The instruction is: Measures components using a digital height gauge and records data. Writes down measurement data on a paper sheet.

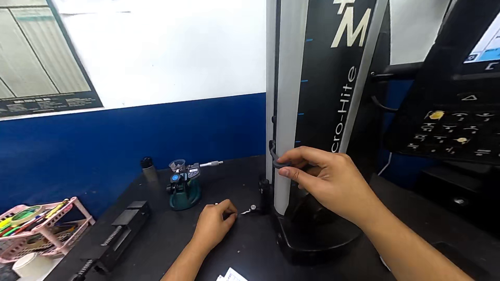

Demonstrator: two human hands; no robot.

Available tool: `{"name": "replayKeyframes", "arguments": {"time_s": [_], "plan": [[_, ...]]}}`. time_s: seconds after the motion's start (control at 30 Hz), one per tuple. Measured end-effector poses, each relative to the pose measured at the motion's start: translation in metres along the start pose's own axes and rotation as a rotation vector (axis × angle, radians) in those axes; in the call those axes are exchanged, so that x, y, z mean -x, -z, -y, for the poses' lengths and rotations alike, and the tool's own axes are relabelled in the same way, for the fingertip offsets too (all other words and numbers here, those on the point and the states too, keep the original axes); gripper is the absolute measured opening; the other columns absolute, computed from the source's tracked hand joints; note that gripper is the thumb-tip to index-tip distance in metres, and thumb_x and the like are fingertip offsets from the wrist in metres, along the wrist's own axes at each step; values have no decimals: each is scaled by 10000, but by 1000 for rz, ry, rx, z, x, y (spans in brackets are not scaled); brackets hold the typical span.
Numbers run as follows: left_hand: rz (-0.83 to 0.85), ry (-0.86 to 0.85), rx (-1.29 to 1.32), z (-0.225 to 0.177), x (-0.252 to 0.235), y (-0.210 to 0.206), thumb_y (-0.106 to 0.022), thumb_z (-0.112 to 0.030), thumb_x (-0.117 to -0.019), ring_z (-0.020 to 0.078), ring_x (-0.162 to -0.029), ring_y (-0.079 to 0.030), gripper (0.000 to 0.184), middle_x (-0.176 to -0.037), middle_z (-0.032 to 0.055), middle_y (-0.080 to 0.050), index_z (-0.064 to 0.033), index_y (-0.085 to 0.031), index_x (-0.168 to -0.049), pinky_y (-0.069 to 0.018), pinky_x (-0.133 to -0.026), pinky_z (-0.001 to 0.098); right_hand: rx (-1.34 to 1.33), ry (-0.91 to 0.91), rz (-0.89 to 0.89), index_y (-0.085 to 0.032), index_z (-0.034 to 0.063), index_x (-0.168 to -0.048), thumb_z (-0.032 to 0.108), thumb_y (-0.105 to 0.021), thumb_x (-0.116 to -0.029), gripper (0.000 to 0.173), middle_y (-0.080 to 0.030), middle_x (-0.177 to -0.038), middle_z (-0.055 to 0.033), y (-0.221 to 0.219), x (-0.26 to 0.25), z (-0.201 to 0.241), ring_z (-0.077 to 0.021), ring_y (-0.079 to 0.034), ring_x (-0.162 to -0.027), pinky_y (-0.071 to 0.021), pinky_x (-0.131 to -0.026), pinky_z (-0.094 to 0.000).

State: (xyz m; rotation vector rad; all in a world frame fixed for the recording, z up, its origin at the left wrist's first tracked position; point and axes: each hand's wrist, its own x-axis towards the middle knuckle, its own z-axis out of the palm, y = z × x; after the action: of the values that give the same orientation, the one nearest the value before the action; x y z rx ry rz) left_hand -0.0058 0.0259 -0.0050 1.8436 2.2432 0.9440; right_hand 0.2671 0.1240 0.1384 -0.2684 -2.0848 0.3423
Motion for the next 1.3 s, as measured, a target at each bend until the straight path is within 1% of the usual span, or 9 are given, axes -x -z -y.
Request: {"name": "replayKeyframes", "arguments": {"time_s": [0.13,0.27,0.33,0.53,0.73,1.0,1.17,1.23,1.3], "plan": [[4,6,-3,-2,-1,-1,-642,-297,-975,99,-1040,-707,196,-1042,-61,-770,-173,-740,-1091,-528,-991,417,-28,-30,-18,-745,213,-1090,262,-718,-958,143,-742,-936,106,0,-1,2,-29,-714,-772,-618,-598,-202],[14,-1,-22,-3,0,-1,-648,-285,-973,135,-1064,-706,206,-1064,-40,-770,-159,-740,-1107,-516,-1018,449,-49,-62,-41,-749,212,-1090,246,-732,-949,145,-744,-930,98,-1,0,4,-36,-707,-743,-603,-572,-201],[18,4,-34,-4,-1,-1,-639,-292,-976,134,-1068,-700,210,-1066,-39,-769,-159,-743,-1101,-507,-1021,437,-58,-74,-44,-750,212,-1092,242,-737,-947,149,-746,-929,94,-1,-1,5,-41,-707,-735,-601,-561,-204],[30,23,-16,-4,-2,-2,-635,-294,-976,108,-1062,-696,202,-1076,-48,-761,-164,-744,-1088,-526,-993,404,-70,-99,-56,-753,208,-1083,233,-741,-944,142,-747,-940,87,-2,-1,7,-52,-712,-743,-602,-552,-210],[31,28,-13,-5,-2,-1,-635,-294,-974,117,-1059,-696,207,-1076,-41,-759,-160,-742,-1091,-524,-987,405,-76,-107,-60,-752,203,-1071,235,-743,-942,133,-747,-931,85,-2,-2,8,-55,-712,-736,-601,-549,-212],[39,30,-5,-4,-3,-2,-638,-306,-980,117,-1063,-695,210,-1075,-39,-758,-158,-738,-1091,-527,-990,406,-81,-116,-23,-753,204,-1049,238,-745,-941,113,-749,-950,96,0,-2,8,-51,-718,-764,-611,-562,-214],[43,28,1,-5,-4,-2,-638,-303,-981,108,-1056,-697,207,-1078,-39,-759,-162,-738,-1095,-534,-979,393,-68,-109,-22,-751,211,-1059,256,-736,-948,121,-748,-930,97,1,-2,7,-47,-708,-731,-604,-560,-210],[45,23,7,-5,-4,-2,-640,-301,-981,119,-1064,-701,212,-1086,-32,-760,-157,-740,-1100,-539,-986,412,-61,-109,9,-744,216,-1072,272,-723,-956,130,-744,-932,100,5,-2,7,-47,-709,-731,-609,-561,-216],[46,28,2,-4,-3,-2,-641,-304,-979,126,-1069,-700,216,-1090,-27,-759,-157,-740,-1102,-536,-990,416,-29,-106,78,-740,240,-1107,298,-702,-966,157,-744,-928,115,12,-3,8,-40,-710,-734,-616,-570,-221]]}}
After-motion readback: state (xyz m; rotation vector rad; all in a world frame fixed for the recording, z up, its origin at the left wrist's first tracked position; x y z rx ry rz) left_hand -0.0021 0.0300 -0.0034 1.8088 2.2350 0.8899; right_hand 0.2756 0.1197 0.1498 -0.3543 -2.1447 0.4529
